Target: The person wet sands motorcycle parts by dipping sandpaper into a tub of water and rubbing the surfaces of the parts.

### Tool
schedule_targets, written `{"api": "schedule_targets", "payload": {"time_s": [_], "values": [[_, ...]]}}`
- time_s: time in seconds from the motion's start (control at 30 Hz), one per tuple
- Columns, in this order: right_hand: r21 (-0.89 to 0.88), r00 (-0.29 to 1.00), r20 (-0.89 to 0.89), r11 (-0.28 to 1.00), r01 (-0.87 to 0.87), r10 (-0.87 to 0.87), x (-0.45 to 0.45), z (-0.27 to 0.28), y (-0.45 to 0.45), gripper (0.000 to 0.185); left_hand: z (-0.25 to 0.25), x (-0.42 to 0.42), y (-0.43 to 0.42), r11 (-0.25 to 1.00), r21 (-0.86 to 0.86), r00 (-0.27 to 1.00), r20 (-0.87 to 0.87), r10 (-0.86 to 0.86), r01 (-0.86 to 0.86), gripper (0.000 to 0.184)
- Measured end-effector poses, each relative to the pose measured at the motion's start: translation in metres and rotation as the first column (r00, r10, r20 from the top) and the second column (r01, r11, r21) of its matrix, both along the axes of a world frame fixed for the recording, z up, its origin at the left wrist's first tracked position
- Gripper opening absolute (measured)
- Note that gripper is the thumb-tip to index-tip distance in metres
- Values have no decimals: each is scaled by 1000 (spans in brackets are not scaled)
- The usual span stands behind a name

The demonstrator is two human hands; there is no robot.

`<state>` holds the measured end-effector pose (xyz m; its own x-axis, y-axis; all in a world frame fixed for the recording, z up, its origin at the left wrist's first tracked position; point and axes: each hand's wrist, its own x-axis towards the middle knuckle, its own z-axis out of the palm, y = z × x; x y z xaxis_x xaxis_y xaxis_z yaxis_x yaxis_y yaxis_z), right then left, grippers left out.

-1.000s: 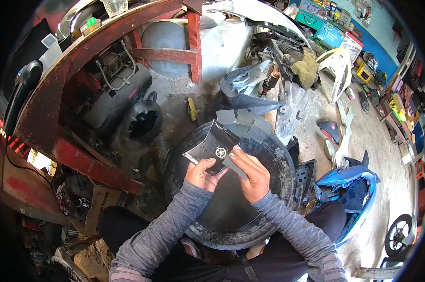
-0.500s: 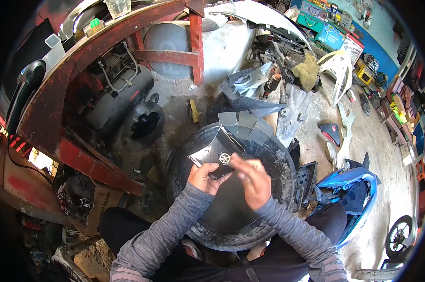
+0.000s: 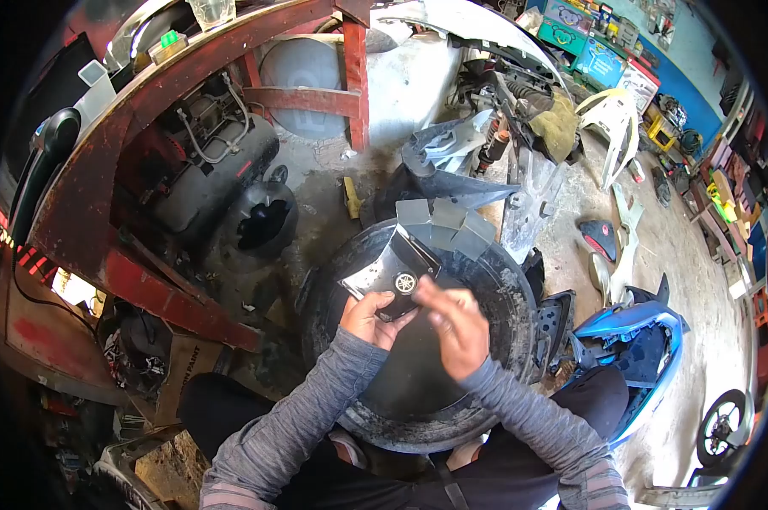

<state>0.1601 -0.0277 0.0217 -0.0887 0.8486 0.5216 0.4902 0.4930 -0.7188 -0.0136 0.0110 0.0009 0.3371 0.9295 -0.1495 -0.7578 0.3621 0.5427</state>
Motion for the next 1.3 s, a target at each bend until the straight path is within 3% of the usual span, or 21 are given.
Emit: {"api": "schedule_targets", "payload": {"time_s": [0.1, 0.23, 0.3, 0.43, 0.57, 0.7, 0.83, 0.97, 1.07, 1.17, 1.23, 1.3], "values": [[-7, 999, -24, 999, 40, -40, 3, 1, 3, 24, 2, 1, -2, 999, -2, 999, 12, 34, -34, 31], [-6, 998, -41, 999, -48, 47, -2, -4, -5, 24, 0, -1, 0, 1000, 2, 1000, 25, 7, -7, 32], [-24, 996, -82, 999, 31, -33, 4, 2, 5, 29, 1, 2, -3, 1000, 4, 999, 34, 22, -22, 32], [17, 998, -10, 998, -59, 59, -5, -7, -13, 32, -5, -1, 0, 1000, 3, 1000, -10, 23, -23, 32], [-18, 997, -65, 999, 38, -39, 2, -1, 0, 32, 4, 3, -3, 999, 25, 1000, 0, 22, -22, 32], [-8, 998, -36, 998, -61, 61, -7, -6, -12, 31, -7, -3, 2, 999, 29, 999, -31, -12, 12, 32], [-14, 997, -43, 998, 60, -61, 2, -5, 5, 34, 1, 3, -3, 1000, 15, 1000, 13, 9, -10, 32], [-7, 1000, 0, 999, -31, 31, -8, -9, -10, 34, -15, -5, 5, 1000, 12, 999, -33, -1, 1, 32], [-8, 997, 12, 997, 76, -76, 3, -7, 10, 34, -2, 3, 0, 1000, -6, 1000, -14, 26, -26, 32], [37, 997, 52, 998, 55, -57, -7, -11, -3, 36, -9, 3, 2, 997, -35, 997, -12, 70, -70, 34], [77, 993, 118, 997, 1, -10, -8, -10, -9, 38, -15, -4, 7, 1000, 31, 1000, -30, -1, 2, 35], [104, 982, 181, 994, 41, -59, -1, -3, -2, 35, -14, -2, 5, 999, -41, 998, -57, 22, -24, 33]]}}
